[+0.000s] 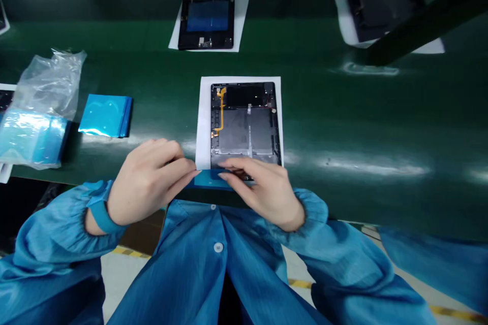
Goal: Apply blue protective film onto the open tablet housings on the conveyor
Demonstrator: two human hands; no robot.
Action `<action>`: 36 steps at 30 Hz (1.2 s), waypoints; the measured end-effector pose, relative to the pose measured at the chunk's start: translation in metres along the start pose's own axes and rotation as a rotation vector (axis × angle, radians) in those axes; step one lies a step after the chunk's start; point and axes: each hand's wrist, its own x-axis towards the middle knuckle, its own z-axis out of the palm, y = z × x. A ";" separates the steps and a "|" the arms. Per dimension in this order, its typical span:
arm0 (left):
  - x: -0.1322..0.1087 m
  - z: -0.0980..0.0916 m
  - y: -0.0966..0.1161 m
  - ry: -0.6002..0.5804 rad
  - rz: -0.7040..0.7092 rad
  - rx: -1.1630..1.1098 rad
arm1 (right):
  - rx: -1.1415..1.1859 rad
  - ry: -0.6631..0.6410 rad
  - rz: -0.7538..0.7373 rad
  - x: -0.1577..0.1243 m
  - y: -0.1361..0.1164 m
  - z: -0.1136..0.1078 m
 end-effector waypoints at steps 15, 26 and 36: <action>0.020 0.081 -0.071 -0.215 0.177 -0.290 | 0.256 0.187 0.652 0.056 0.079 -0.057; 0.019 0.093 -0.076 -0.095 0.262 -0.345 | 0.095 0.127 0.743 0.054 0.074 -0.058; 0.022 0.091 -0.076 -0.138 0.237 -0.373 | -0.050 0.095 0.717 0.054 0.072 -0.058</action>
